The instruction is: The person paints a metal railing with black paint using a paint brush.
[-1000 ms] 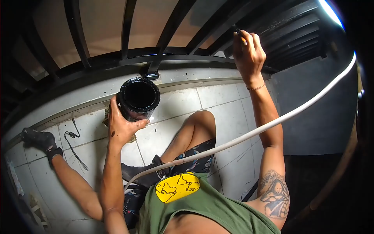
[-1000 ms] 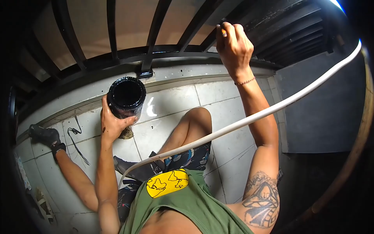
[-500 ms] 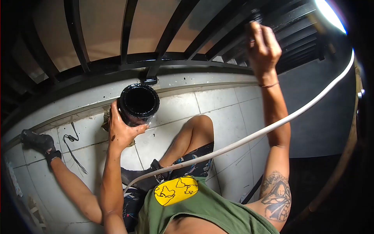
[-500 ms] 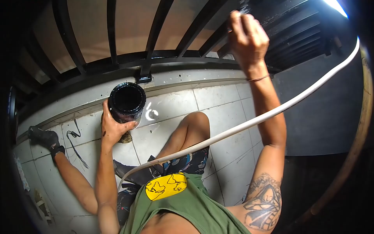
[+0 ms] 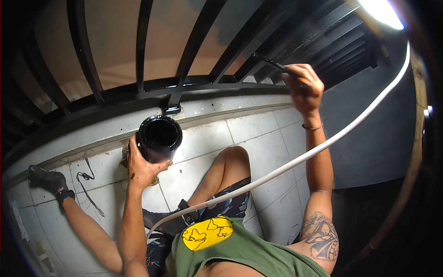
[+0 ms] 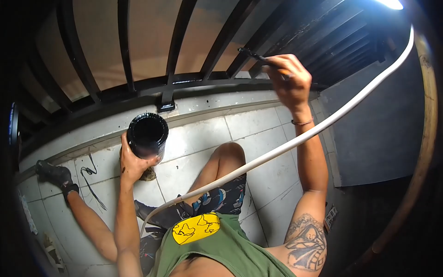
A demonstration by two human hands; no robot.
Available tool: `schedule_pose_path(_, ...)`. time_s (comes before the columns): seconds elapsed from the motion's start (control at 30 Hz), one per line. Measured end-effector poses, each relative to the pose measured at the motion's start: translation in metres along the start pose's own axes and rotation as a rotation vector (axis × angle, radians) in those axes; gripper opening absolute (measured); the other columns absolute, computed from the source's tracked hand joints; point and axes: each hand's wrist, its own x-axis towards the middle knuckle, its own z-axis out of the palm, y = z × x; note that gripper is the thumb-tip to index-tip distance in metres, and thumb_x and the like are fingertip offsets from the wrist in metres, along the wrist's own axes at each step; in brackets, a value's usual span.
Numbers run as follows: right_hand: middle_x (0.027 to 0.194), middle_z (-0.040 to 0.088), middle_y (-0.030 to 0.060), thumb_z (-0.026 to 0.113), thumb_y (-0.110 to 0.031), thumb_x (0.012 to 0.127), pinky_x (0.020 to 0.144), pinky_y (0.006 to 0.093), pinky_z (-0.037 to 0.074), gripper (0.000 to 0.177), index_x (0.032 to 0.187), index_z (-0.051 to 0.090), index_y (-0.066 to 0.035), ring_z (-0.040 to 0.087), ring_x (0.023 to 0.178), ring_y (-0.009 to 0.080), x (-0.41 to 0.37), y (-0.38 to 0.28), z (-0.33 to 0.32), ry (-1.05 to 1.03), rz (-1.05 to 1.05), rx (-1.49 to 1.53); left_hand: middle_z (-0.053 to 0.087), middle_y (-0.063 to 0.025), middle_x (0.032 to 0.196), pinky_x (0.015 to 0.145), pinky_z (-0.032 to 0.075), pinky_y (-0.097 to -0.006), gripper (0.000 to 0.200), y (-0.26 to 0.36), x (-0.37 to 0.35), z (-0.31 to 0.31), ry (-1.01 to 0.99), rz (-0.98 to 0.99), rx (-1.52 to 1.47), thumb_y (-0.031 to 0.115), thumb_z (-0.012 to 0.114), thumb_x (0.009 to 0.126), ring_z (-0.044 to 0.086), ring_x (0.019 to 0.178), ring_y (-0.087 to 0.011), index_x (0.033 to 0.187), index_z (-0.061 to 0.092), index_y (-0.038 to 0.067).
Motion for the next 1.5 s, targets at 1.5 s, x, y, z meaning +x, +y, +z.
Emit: schedule_pose_path(1.5,0.07,0.066,0.0085,0.073,-0.012,0.08,0.06,0.0259,0.05,0.015,0.081,0.066,0.001,0.063,0.062,0.0142,-0.064,0.027,0.029,0.599,0.471,0.046,0.059,-0.0166,0.111,0.09,0.048,-0.0354,0.093,0.065,-0.006,0.011,-0.036,0.016,0.181,0.013,0.089,0.048,0.06,0.1,-0.0263,0.125,0.038,0.001)
